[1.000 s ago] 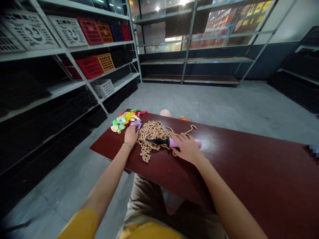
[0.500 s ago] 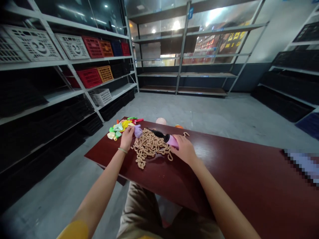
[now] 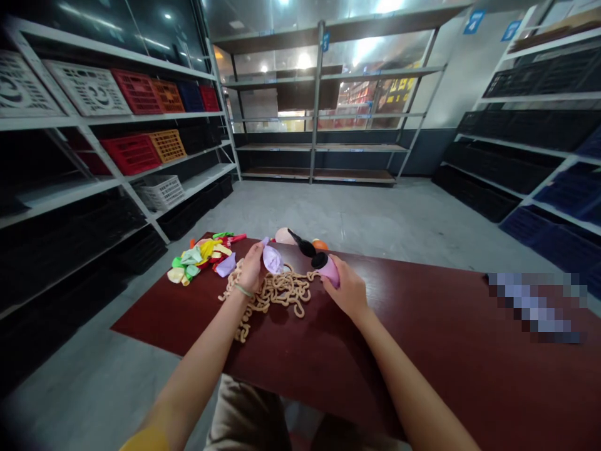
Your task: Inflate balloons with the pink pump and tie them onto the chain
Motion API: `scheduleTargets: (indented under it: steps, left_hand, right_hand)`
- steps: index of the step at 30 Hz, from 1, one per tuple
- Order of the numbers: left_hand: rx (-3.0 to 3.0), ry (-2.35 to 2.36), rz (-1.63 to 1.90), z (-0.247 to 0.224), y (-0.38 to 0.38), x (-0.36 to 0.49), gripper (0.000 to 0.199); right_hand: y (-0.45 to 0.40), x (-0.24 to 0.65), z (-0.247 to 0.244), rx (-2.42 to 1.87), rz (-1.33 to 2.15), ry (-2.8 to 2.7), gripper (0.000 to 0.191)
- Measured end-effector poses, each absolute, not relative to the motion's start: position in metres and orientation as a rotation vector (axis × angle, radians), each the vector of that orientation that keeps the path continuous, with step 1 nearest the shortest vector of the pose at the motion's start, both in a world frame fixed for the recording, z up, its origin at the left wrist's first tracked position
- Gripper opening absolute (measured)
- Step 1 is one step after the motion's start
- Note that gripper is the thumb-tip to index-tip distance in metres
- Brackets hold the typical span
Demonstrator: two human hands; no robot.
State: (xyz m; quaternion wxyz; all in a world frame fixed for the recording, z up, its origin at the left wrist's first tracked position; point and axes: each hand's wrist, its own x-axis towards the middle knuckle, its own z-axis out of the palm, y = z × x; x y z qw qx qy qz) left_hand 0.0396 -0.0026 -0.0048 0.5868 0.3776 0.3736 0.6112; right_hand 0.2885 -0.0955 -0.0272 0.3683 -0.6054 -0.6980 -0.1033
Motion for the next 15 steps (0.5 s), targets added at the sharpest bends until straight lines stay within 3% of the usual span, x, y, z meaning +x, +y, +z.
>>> scheduleTargets:
  steps: [7,11,15]
  left_hand:
    - [1.005,0.988,1.368,-0.025,-0.013,0.044,0.039]
    - [1.017,0.869,1.42,-0.016,-0.015,0.037,0.023]
    - [0.972,0.829,1.365,-0.009,-0.019,0.034,0.026]
  right_hand:
    - [-0.1,0.281,-0.034,-1.536,-0.347,-1.853,0.055]
    - [-0.103,0.282,-0.034,-1.558,-0.361,-1.839,0.055]
    - [-0.105,0.287,-0.034,-1.602,-0.359,-1.769,0.054]
